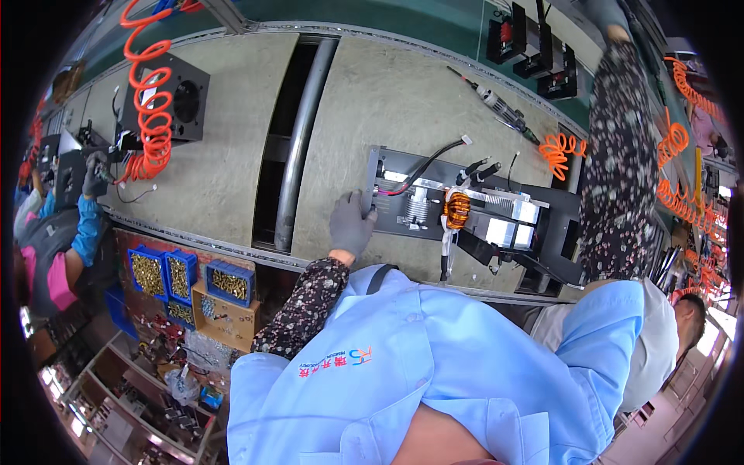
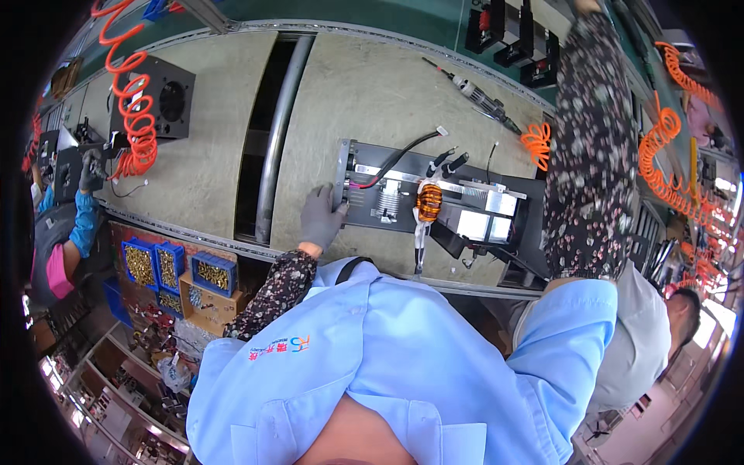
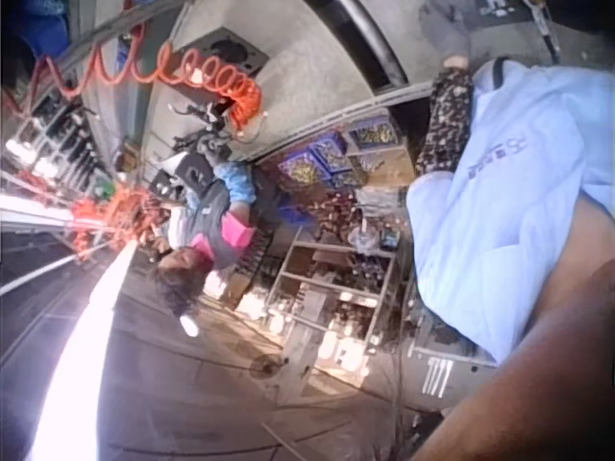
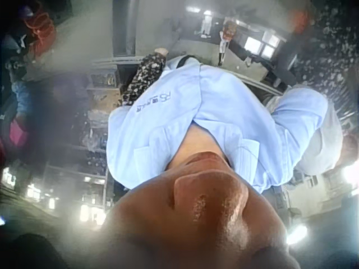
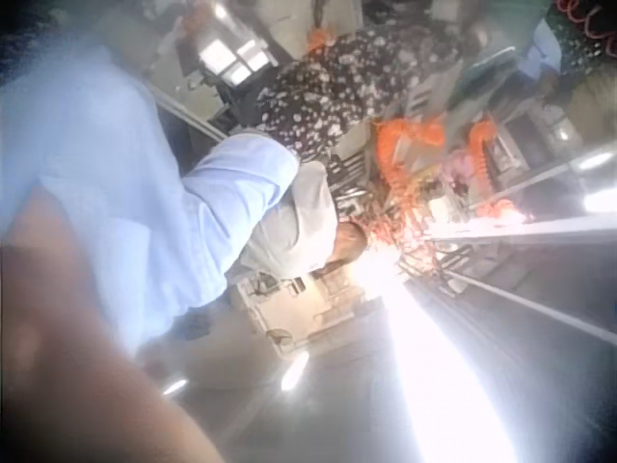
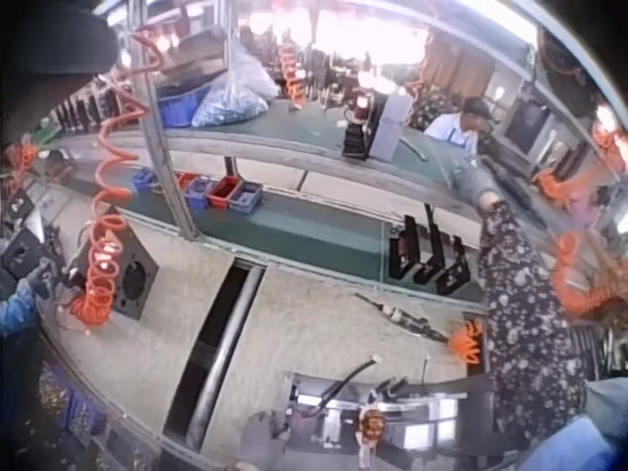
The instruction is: Assembling electronic components with an electric screwdriver on a production line.
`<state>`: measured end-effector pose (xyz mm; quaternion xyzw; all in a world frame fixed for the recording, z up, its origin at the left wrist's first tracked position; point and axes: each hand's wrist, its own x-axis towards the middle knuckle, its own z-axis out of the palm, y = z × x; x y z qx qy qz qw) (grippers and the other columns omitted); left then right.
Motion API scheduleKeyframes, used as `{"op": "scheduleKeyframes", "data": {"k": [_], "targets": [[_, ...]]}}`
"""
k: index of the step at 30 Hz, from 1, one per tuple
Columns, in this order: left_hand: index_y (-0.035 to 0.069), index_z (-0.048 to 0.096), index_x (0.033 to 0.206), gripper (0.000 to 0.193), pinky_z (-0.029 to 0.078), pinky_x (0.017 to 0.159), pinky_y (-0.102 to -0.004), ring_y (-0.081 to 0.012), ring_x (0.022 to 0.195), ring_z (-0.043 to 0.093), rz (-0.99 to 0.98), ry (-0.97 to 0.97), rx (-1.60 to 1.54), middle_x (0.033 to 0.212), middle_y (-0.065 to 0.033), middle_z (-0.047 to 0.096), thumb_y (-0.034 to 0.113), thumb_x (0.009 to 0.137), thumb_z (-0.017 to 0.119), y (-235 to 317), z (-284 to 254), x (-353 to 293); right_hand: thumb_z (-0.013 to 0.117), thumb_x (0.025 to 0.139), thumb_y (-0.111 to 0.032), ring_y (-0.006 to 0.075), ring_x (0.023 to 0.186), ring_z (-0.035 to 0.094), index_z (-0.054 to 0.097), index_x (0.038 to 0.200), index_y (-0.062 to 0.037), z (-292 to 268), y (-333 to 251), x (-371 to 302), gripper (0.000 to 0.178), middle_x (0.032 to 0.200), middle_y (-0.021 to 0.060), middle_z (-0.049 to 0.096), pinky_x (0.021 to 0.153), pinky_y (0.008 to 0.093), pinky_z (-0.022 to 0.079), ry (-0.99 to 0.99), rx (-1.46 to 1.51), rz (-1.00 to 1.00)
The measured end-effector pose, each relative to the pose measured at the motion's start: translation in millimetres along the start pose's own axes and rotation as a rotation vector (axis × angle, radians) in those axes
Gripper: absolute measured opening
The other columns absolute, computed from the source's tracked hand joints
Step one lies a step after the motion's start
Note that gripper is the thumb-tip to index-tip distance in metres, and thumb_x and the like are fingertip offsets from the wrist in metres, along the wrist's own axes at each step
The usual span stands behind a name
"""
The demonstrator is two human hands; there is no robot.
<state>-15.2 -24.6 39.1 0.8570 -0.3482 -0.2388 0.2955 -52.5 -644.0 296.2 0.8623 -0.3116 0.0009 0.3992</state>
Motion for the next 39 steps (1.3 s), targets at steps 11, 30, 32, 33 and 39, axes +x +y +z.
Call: {"op": "scheduleKeyframes", "data": {"k": [11, 30, 32, 33, 39], "targets": [[0.002, 0.049, 0.101, 0.035, 0.043, 0.073, -0.0398, -0.0344, 0.085, 0.053, 0.337, -0.093, 0.004, 0.091, -0.0174, 0.055, 0.014, 0.068, 0.054, 64.0, 32.1, 107.4, 0.052, 0.08, -0.02, 0.0125, 0.088, 0.05, 0.048, 0.109, -0.0015, -227.8, -162.3, -341.7, 0.034, 0.095, 0.0047, 0.053, 0.073, 0.0234, 0.04, -0.392, 2.158, 0.463], [0.006, 0.059, 0.092, 0.032, 0.041, 0.077, -0.033, -0.0258, 0.087, 0.052, 0.719, -0.431, -0.379, 0.091, -0.0099, 0.056, 0.005, 0.06, 0.059, 8.8, 6.3, -45.1, 0.063, 0.06, -0.02, 0.0267, 0.091, 0.045, 0.058, 0.083, -0.0113, -174.0, -239.6, -374.4, 0.025, 0.097, 0.0105, 0.046, 0.069, 0.0364, 0.04, -0.449, 0.744, -0.579], [0.006, 0.059, 0.091, 0.033, 0.04, 0.08, -0.0337, -0.0274, 0.093, 0.05, 0.699, -0.54, -0.243, 0.096, -0.01, 0.055, 0.005, 0.059, 0.06, 0.9, 25.2, -53.3, 0.064, 0.061, -0.023, 0.0259, 0.088, 0.046, 0.057, 0.081, -0.0121, -172.0, -243.7, -372.3, 0.024, 0.093, 0.0098, 0.046, 0.067, 0.0361, 0.04, -0.383, 0.776, -0.597], [0.006, 0.057, 0.094, 0.036, 0.039, 0.082, -0.0343, -0.0281, 0.095, 0.048, 0.702, -0.511, -0.202, 0.099, -0.0111, 0.053, 0.0, 0.059, 0.056, -0.5, 31.2, -55.9, 0.064, 0.062, -0.025, 0.0255, 0.088, 0.046, 0.058, 0.081, -0.0119, -173.3, -245.0, -370.8, 0.024, 0.093, 0.0098, 0.046, 0.067, 0.0358, 0.04, -0.38, 0.753, -0.605], [0.005, 0.052, 0.101, 0.041, 0.038, 0.082, -0.0363, -0.029, 0.1, 0.045, 0.699, -0.465, -0.158, 0.105, -0.0126, 0.049, 0.001, 0.061, 0.055, 9.9, 1.2, -35.7, 0.063, 0.059, -0.014, 0.0264, 0.09, 0.047, 0.05, 0.102, -0.0079, -169.8, -251.2, -365.4, 0.046, 0.098, 0.0106, 0.047, 0.072, 0.0352, 0.042, -0.395, 0.585, -0.614]]}}
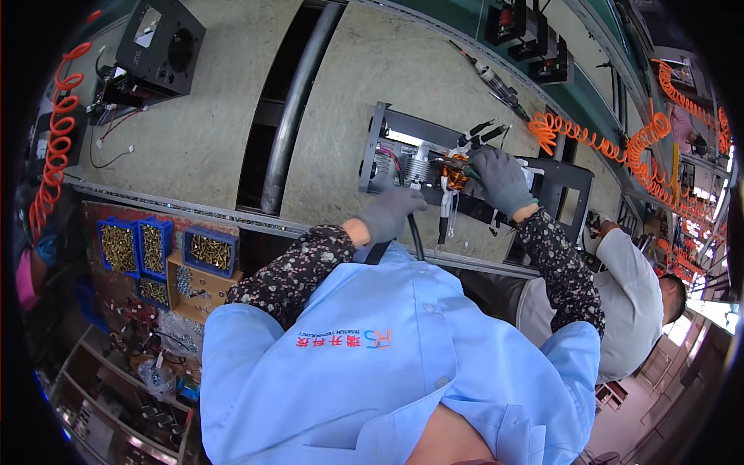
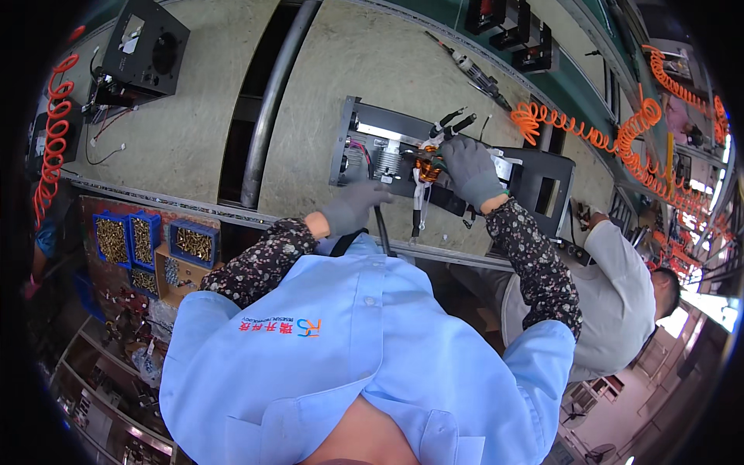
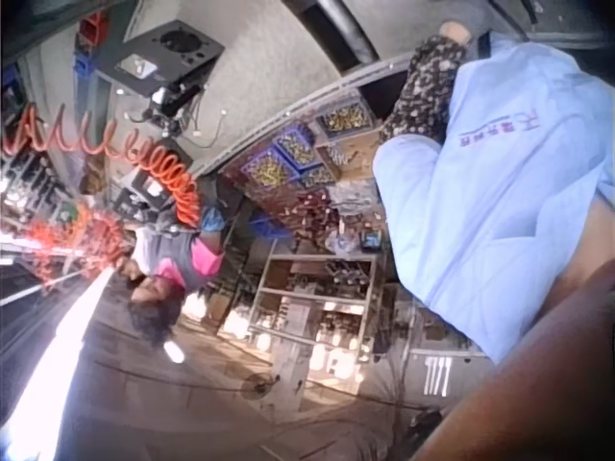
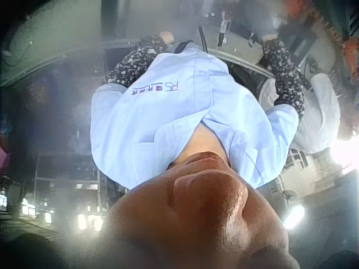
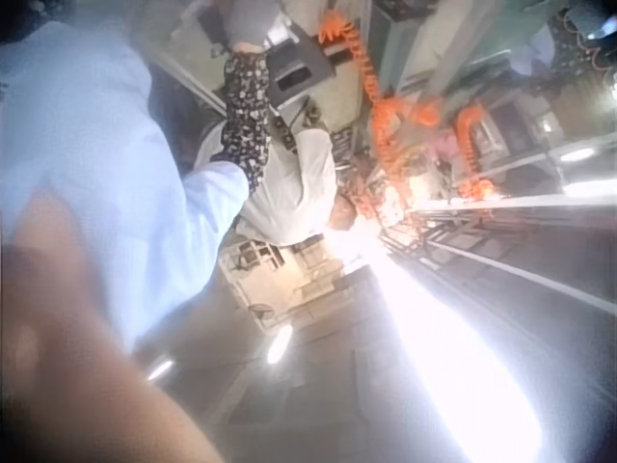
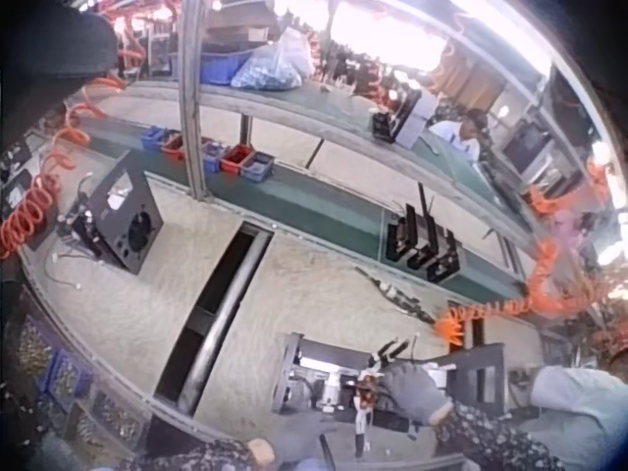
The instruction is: Assembling electronic components with an electric screwdriver on a production line.
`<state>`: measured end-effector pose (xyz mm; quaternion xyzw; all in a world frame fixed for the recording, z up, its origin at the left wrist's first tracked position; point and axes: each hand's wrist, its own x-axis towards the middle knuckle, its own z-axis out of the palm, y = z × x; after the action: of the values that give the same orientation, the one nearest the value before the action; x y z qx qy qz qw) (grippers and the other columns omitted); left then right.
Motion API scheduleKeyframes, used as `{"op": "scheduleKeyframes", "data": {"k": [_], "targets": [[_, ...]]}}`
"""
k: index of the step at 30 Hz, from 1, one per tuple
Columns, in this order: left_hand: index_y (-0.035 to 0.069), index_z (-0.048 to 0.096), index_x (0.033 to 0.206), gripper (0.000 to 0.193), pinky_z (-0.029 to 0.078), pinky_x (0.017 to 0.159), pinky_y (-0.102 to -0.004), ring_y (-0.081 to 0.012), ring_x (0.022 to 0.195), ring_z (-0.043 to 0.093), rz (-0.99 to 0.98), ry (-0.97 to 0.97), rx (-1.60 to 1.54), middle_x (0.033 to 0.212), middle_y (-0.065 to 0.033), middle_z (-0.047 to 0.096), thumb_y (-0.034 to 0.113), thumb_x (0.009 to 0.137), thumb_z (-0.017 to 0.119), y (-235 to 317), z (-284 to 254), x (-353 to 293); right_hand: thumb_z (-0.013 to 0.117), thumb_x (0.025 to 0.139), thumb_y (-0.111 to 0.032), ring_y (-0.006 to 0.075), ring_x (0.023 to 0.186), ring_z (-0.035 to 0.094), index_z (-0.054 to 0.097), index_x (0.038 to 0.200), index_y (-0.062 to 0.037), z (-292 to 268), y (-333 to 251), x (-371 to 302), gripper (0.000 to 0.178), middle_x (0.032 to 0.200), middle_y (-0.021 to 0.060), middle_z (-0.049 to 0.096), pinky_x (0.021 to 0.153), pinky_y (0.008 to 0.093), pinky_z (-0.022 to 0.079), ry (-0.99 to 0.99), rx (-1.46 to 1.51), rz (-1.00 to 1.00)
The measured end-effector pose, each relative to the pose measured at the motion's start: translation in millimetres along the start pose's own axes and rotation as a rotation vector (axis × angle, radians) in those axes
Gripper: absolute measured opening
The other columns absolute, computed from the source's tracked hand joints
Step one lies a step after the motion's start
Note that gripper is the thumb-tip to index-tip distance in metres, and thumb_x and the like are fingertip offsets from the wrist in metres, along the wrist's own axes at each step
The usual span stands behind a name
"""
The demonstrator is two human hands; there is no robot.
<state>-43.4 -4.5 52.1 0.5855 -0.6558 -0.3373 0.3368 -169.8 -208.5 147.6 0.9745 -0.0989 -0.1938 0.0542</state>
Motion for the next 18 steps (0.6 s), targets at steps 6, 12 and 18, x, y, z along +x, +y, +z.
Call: {"op": "scheduleKeyframes", "data": {"k": [6, 12, 18], "targets": [[0.005, 0.037, 0.115, 0.054, 0.035, 0.086, -0.0376, -0.034, 0.105, 0.039, -0.478, 0.631, 0.131, 0.114, -0.0194, 0.04, 0.014, 0.066, 0.059, -18.8, -26.4, 0.3, 0.059, 0.064, -0.013, 0.0259, 0.078, 0.053, 0.044, 0.101, -0.0027, -8.1, -12.7, 4.9, 0.041, 0.091, 0.0132, 0.051, 0.062, 0.0349, 0.044, -0.071, -0.153, 0.089], [0.001, 0.022, 0.126, 0.065, 0.03, 0.091, -0.0418, -0.0408, 0.105, 0.035, -0.513, 0.736, -0.163, 0.116, -0.0274, 0.031, 0.018, 0.071, 0.055, -71.6, 25.2, 6.5, 0.055, 0.067, -0.016, 0.0319, 0.077, 0.057, 0.049, 0.094, -0.0008, -29.5, -43.7, 10.9, 0.031, 0.083, 0.0185, 0.057, 0.066, 0.0381, 0.046, -0.418, 0.237, 0.43], [-0.001, 0.022, 0.125, 0.06, 0.03, 0.09, -0.042, -0.0418, 0.104, 0.035, -0.502, 0.73, -0.281, 0.113, -0.0276, 0.033, 0.016, 0.074, 0.049, -71.6, 33.4, 2.9, 0.052, 0.068, -0.021, 0.0352, 0.086, 0.055, 0.049, 0.098, 0.004, -27.1, -63.3, 27.5, 0.039, 0.089, 0.0238, 0.057, 0.075, 0.0362, 0.044, -0.641, 0.59, 0.761]]}}
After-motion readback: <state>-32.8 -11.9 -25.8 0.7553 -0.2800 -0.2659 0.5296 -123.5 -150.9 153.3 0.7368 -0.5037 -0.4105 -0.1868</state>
